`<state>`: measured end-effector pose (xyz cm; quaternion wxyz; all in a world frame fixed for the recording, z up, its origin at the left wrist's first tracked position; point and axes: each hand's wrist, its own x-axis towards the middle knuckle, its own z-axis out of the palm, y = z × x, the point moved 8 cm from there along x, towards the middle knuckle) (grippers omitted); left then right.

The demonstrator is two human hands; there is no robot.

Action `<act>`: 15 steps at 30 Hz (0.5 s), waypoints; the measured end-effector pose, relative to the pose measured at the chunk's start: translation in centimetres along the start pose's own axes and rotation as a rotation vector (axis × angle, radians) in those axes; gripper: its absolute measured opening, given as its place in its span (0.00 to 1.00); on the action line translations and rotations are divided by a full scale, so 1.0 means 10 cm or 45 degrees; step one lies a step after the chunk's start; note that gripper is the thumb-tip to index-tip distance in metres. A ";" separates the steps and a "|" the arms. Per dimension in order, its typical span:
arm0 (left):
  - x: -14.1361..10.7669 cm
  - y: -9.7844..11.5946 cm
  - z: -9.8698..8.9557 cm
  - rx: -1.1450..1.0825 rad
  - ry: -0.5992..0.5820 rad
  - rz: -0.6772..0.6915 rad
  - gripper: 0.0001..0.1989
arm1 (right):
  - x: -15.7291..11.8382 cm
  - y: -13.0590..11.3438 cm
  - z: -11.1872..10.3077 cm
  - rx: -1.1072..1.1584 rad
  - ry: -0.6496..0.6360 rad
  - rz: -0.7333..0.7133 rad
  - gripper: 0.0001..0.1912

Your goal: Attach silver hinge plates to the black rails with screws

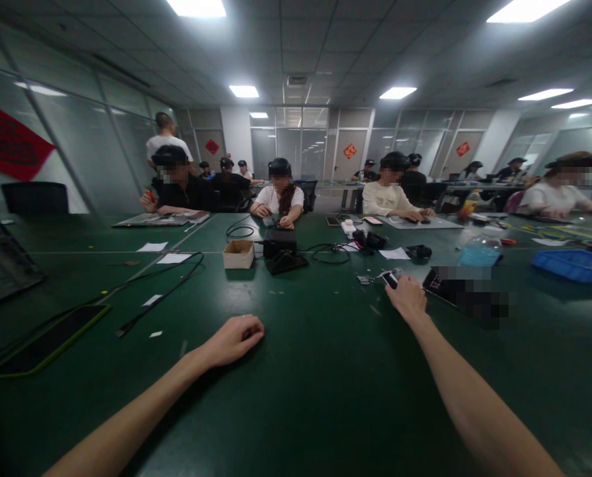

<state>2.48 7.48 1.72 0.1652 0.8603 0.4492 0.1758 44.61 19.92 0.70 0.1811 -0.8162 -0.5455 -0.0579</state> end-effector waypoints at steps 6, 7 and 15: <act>-0.01 -0.02 0.01 0.003 0.007 0.006 0.09 | -0.03 -0.07 -0.02 0.003 0.042 -0.070 0.21; -0.01 -0.03 0.01 0.000 0.010 0.008 0.09 | -0.03 -0.08 -0.03 -0.003 0.060 -0.087 0.21; 0.00 -0.04 0.03 0.009 0.011 0.018 0.08 | -0.06 -0.14 -0.08 -0.054 0.145 -0.195 0.17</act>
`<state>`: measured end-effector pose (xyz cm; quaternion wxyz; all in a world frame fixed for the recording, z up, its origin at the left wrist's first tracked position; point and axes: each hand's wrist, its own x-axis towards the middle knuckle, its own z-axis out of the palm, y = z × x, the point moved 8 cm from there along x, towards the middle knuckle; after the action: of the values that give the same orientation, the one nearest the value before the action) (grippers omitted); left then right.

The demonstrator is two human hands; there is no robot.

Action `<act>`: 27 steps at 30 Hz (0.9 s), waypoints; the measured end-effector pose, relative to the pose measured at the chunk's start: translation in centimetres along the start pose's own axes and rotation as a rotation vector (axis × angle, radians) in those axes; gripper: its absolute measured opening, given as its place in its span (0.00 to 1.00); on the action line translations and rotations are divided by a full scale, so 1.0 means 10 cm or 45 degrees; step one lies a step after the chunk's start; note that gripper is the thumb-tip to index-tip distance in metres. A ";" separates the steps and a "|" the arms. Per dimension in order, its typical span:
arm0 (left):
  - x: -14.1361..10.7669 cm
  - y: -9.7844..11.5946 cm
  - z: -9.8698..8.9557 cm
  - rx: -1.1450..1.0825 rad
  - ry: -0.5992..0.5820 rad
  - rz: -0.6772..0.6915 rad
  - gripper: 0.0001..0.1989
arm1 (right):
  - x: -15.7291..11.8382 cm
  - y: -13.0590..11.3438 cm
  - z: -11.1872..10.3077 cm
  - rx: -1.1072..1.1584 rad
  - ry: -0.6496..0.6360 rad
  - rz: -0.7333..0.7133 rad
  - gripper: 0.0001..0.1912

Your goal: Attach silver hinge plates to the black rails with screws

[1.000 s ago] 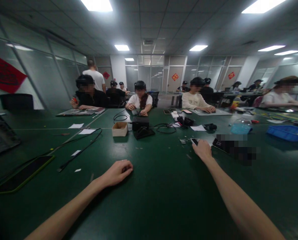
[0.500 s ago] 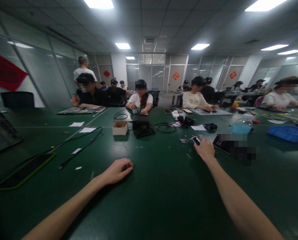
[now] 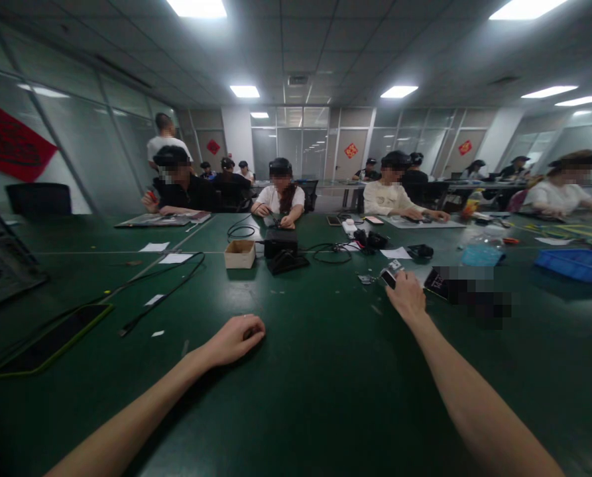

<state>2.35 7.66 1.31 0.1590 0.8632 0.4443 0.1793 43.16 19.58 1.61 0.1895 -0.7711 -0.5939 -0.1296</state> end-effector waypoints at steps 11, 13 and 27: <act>0.00 0.02 -0.01 0.015 -0.017 -0.029 0.08 | 0.02 0.01 0.01 -0.034 0.051 -0.063 0.15; -0.01 0.03 -0.02 0.014 -0.017 -0.024 0.08 | 0.01 0.00 0.00 -0.042 0.041 -0.065 0.15; 0.00 0.03 -0.02 0.019 -0.018 -0.021 0.07 | 0.06 0.17 0.06 0.404 -0.116 0.183 0.22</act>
<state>2.46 7.51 1.59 0.1573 0.8619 0.4516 0.1687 44.93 20.02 1.12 0.2905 -0.7769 -0.5584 0.0147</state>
